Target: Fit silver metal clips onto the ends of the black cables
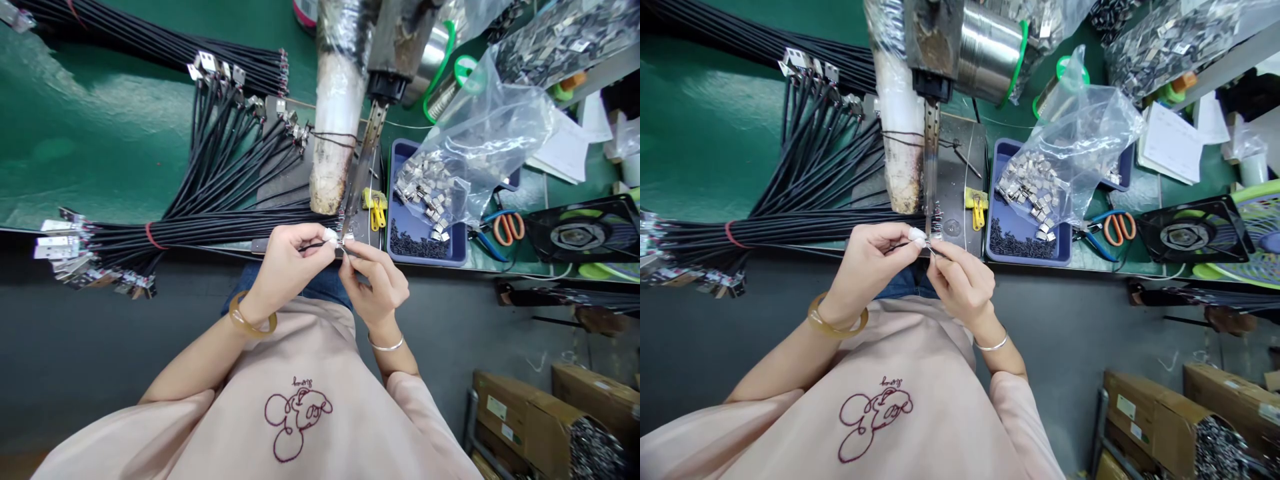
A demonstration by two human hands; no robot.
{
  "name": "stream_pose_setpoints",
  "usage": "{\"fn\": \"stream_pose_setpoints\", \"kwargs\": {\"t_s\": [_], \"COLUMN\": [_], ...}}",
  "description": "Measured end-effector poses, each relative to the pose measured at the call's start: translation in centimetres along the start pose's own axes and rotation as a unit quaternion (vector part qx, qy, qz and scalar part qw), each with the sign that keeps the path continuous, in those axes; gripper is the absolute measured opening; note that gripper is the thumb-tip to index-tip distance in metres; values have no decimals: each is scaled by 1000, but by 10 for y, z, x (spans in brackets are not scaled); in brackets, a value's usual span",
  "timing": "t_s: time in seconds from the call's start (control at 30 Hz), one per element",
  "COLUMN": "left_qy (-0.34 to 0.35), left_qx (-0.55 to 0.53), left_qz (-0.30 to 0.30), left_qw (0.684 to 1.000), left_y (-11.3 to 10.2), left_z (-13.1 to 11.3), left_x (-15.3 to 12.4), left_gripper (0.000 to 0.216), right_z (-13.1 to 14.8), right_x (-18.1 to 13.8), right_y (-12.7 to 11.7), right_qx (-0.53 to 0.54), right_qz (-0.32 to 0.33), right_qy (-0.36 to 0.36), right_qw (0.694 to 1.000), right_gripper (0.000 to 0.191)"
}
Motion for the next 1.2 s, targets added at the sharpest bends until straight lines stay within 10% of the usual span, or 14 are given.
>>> {"fn": "stream_pose_setpoints", "kwargs": {"t_s": [0.37, 1.2], "left_qy": [79, 49], "left_qx": [40, 57], "left_qz": [-13, -53], "left_qw": [996, 996], "left_y": [-1, 0], "left_z": [-9, -10], "left_x": [-8, -1], "left_gripper": [12, 8], "right_z": [-19, -3], "right_x": [6, 11], "right_y": [0, -3], "right_qx": [135, 30], "right_qz": [43, 62], "right_qy": [212, 95], "right_qw": [967, 993], "right_gripper": [9, 16]}}
Point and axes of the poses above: each hand's wrist, its own x-axis towards the middle knuckle, its own y-axis out of the palm, z = x × y, the point moved 6 cm from there along x, towards the middle knuckle, and after that the axes turned 2 degrees about -y, right-handed, at the moved point
